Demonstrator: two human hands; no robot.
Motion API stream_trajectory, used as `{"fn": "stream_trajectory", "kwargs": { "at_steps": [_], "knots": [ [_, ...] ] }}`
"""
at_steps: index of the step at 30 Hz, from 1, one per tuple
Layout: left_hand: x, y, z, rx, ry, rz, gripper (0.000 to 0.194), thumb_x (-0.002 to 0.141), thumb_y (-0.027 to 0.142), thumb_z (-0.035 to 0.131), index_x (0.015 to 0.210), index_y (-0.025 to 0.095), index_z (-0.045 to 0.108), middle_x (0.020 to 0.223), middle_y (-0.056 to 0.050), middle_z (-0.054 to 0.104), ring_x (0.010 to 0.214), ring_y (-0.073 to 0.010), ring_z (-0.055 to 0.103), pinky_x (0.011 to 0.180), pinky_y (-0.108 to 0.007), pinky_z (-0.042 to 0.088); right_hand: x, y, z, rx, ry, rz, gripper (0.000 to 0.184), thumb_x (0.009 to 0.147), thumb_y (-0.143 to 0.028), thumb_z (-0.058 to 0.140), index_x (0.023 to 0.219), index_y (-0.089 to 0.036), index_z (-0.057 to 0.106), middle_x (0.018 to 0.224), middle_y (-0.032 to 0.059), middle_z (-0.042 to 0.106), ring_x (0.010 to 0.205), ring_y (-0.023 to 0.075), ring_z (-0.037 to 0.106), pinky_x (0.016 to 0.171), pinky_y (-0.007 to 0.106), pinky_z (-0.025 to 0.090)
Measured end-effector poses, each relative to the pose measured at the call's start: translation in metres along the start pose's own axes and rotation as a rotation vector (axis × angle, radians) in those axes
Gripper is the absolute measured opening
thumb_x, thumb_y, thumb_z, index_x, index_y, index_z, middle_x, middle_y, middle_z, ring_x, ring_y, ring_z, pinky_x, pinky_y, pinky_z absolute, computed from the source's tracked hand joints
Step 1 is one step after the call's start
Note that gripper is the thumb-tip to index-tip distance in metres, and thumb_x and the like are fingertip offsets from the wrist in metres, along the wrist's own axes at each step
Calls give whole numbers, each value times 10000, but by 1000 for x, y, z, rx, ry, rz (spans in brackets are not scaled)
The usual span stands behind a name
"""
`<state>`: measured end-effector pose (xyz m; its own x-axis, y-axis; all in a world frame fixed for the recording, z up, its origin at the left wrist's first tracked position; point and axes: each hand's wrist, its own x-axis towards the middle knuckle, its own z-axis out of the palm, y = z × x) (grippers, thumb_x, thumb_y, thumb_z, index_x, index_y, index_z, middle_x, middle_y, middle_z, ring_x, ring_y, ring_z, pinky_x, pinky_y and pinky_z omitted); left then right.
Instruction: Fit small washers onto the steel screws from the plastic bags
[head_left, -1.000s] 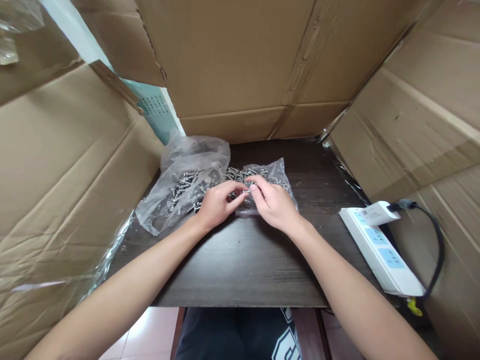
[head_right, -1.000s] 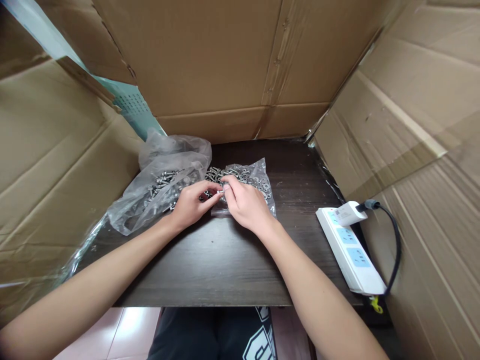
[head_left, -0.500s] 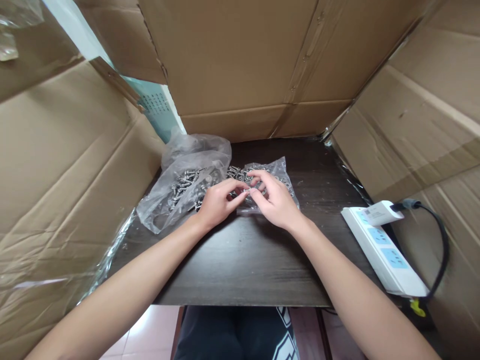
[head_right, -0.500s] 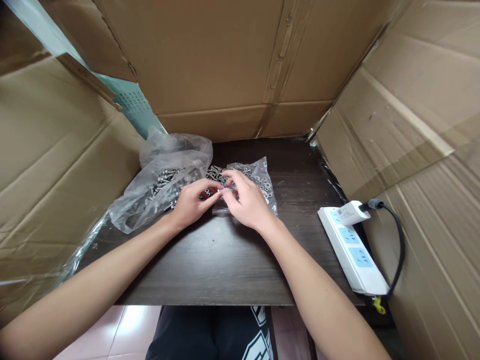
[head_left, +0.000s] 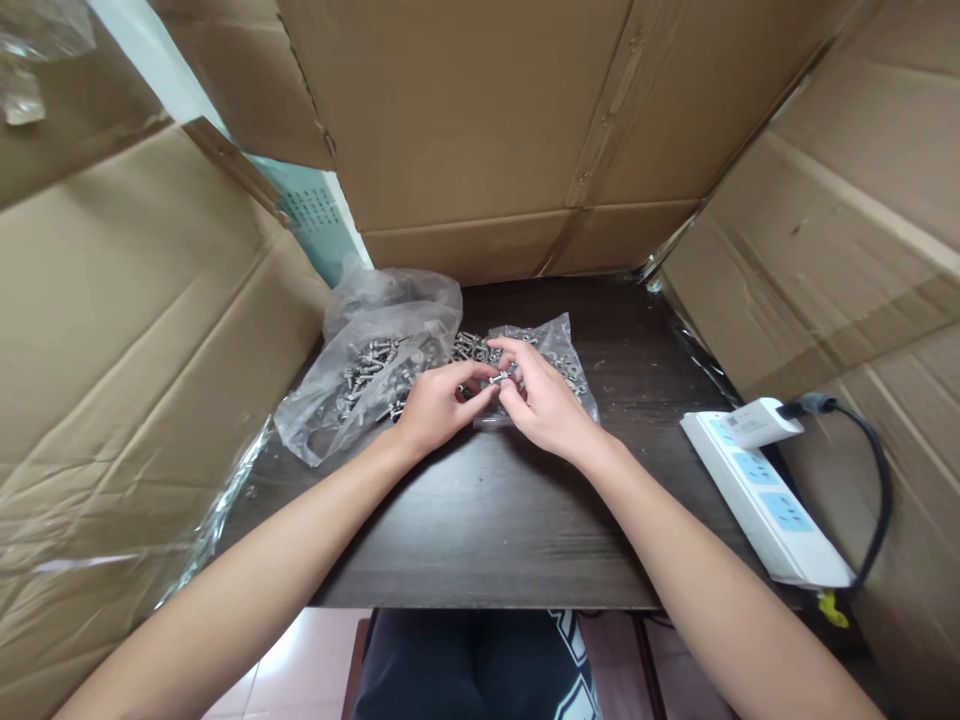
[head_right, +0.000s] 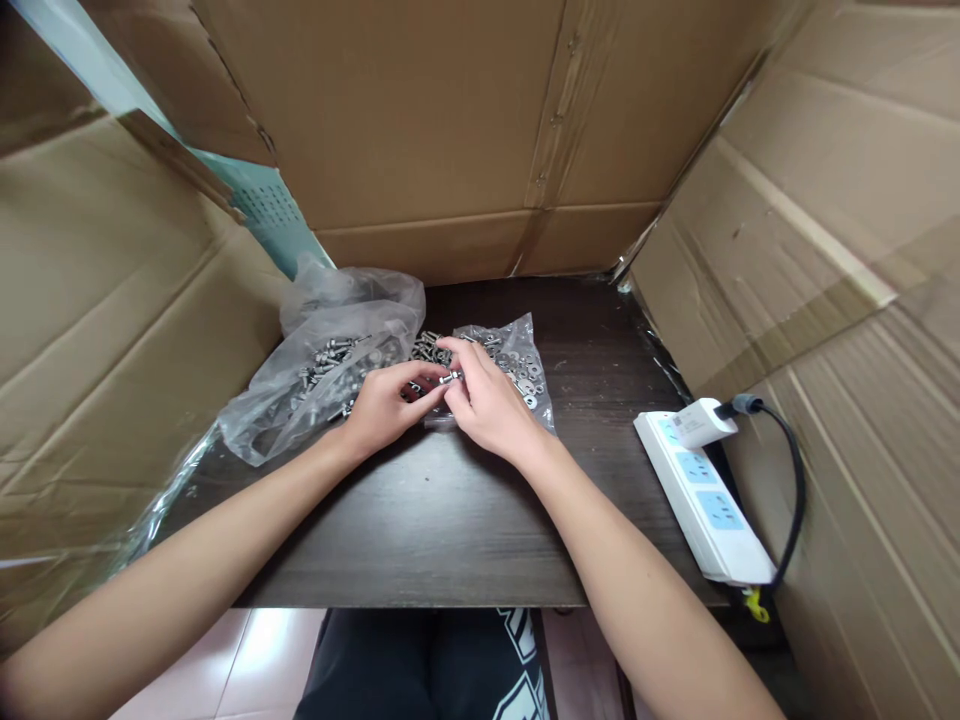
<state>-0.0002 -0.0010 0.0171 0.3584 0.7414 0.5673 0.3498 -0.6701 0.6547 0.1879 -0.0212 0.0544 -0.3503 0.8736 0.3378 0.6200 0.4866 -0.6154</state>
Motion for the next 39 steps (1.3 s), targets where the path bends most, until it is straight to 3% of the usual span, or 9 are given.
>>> {"fn": "stream_trajectory", "kwargs": {
  "at_steps": [6, 10, 15, 22, 27, 30, 32, 37, 39],
  "knots": [
    [0, 0, 0, 21, 20, 28, 113, 954, 225, 665, 1028, 174, 733, 925, -35, 775, 717, -124, 702, 624, -198, 574, 1, -2, -8, -79, -9, 132, 286, 1044, -315, 409, 1201, -238, 635, 924, 57, 737, 770, 225, 668, 758, 376, 510],
    [0, -1, -1, 7, 20, 41, 102, 955, 205, 668, 1033, 175, 725, 930, -32, 767, 712, -118, 691, 627, -192, 567, 1, -5, -8, 71, 17, 94, 376, 933, -265, 582, 1308, -235, 575, 1069, 66, 713, 743, 180, 649, 665, 317, 525],
    [1, -1, -3, 7, 3, 56, 104, 963, 197, 654, 1044, 176, 716, 944, -38, 754, 735, -123, 689, 624, -195, 561, 0, -5, -4, 81, 0, 35, 339, 935, -233, 572, 1272, -234, 604, 1109, 74, 698, 690, 147, 622, 697, 329, 541],
    [0, 1, -2, 47, 3, 58, 103, 945, 187, 649, 1031, 169, 703, 946, -46, 737, 744, -128, 682, 603, -196, 548, 3, -8, -11, 230, -64, 129, 383, 890, -222, 614, 1273, -224, 593, 1091, 56, 681, 648, 116, 586, 652, 292, 508],
    [0, 3, -1, 38, 18, 56, 94, 956, 193, 649, 1028, 167, 704, 912, -35, 737, 716, -116, 681, 596, -182, 553, 4, -5, -12, 137, -54, 246, 268, 1017, -332, 447, 1133, -209, 656, 783, 10, 663, 610, 146, 578, 638, 300, 466],
    [0, 2, -1, 39, 41, 60, 96, 961, 195, 664, 1037, 168, 715, 943, -32, 761, 712, -110, 687, 611, -181, 558, 4, -3, -10, 157, 6, 202, 283, 965, -315, 527, 1206, -206, 628, 999, 55, 702, 685, 149, 615, 667, 301, 489],
    [0, 1, -2, 46, 49, 67, 101, 962, 199, 674, 1046, 172, 724, 965, -31, 776, 715, -111, 695, 624, -186, 561, 4, -3, -9, 241, 0, 157, 398, 890, -271, 610, 1282, -206, 586, 1133, 77, 684, 712, 143, 633, 655, 287, 502],
    [0, 0, -1, 43, 51, 86, 95, 966, 211, 682, 1037, 177, 736, 954, -28, 787, 722, -117, 709, 639, -188, 569, 4, -6, -10, 108, 20, 204, 256, 1006, -306, 451, 1130, -215, 656, 765, 9, 661, 624, 159, 609, 657, 309, 469],
    [0, 0, -2, 51, 65, 74, 90, 962, 213, 687, 1029, 176, 734, 928, -24, 783, 699, -113, 703, 635, -188, 568, 3, -7, -11, 90, 57, 218, 254, 1006, -335, 470, 1141, -216, 649, 820, 20, 682, 640, 161, 619, 667, 320, 473]
  ]
}}
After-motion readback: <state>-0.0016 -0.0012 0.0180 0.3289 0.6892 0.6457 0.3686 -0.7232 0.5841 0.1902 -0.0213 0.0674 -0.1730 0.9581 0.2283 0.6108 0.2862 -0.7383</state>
